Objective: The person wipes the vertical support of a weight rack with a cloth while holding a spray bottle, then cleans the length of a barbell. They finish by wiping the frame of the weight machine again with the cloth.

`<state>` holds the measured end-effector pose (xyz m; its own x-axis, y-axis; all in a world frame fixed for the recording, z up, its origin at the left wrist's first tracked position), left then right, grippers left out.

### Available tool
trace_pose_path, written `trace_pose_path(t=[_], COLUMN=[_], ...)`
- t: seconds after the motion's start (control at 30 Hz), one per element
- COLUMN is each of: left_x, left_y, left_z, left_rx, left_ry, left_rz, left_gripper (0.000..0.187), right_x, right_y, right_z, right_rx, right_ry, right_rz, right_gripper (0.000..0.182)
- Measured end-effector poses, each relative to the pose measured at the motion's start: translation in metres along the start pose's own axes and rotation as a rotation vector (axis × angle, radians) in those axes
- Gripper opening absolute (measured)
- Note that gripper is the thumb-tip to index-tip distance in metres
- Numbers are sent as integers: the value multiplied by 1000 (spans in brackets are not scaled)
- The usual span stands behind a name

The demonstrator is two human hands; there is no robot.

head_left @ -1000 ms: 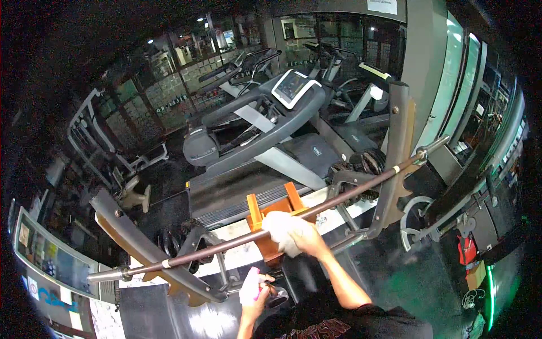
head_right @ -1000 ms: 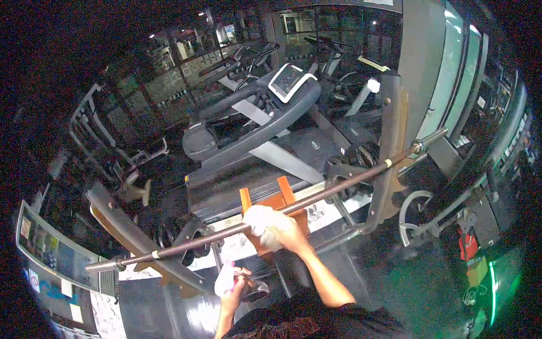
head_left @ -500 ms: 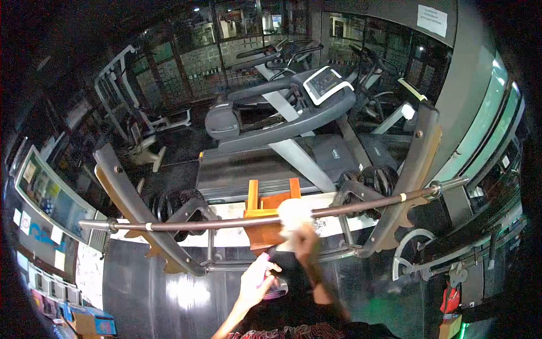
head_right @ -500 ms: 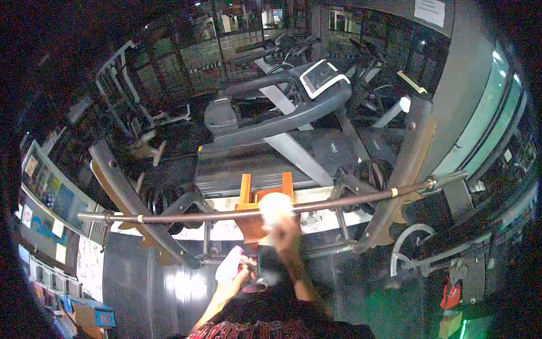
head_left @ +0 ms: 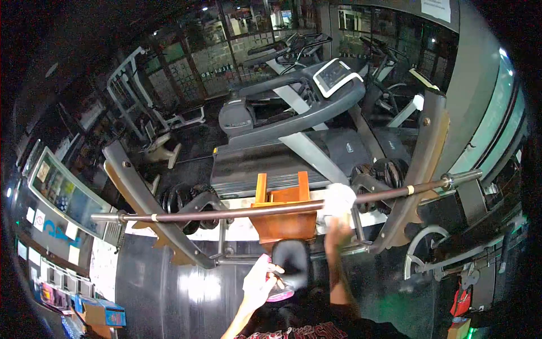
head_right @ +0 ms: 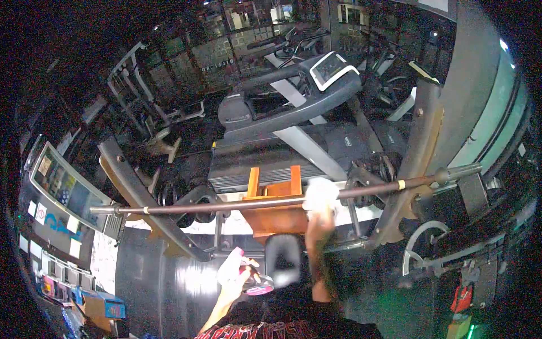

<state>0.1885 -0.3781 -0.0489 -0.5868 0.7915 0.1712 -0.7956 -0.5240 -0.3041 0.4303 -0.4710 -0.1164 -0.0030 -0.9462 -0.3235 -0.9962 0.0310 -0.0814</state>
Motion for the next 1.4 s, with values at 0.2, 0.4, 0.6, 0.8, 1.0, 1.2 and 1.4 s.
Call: trace_pose_path(t=[0.2,0.4,0.6,0.8,1.0,1.2,1.4], left_x=[-7,-15,-46,-69,-89,-93,-90], left_y=[-1,5,6,15,19,-5,-18], left_z=[1,4,1,-4,2,9,-4], left_rx=[77,18,-23,98,129,130,92], left_ry=[-10,-4,108,119,102,55,77], left_rz=[108,180,245,309,379,358,349], left_gripper=[48,47,54,53,55,53,52], right_x=[-77,-45,21,-17,-56,1,31], right_y=[88,66,-45,-26,34,-1,-55], right_z=[-2,-36,-46,-21,-23,-47,-54], right_rx=[302,-29,206,428,-35,-102,154], right_ry=[72,-149,-159,-83,67,-239,-197], right_rz=[-848,-784,-251,-535,-1113,-803,-330], right_gripper=[29,33,31,31,27,31,29])
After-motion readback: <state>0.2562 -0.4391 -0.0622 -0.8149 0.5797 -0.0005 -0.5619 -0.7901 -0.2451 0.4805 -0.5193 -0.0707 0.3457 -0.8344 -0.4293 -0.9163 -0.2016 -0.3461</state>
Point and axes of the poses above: each hand's wrist, its own y-axis away from the middle knuckle, its own x-axis out of the back of the hand, z = x × y, the point moved 4 cm from there along -y, towards the middle knuckle, and after that the axes turned 15 degrees about -y, right-handed, at the moved point
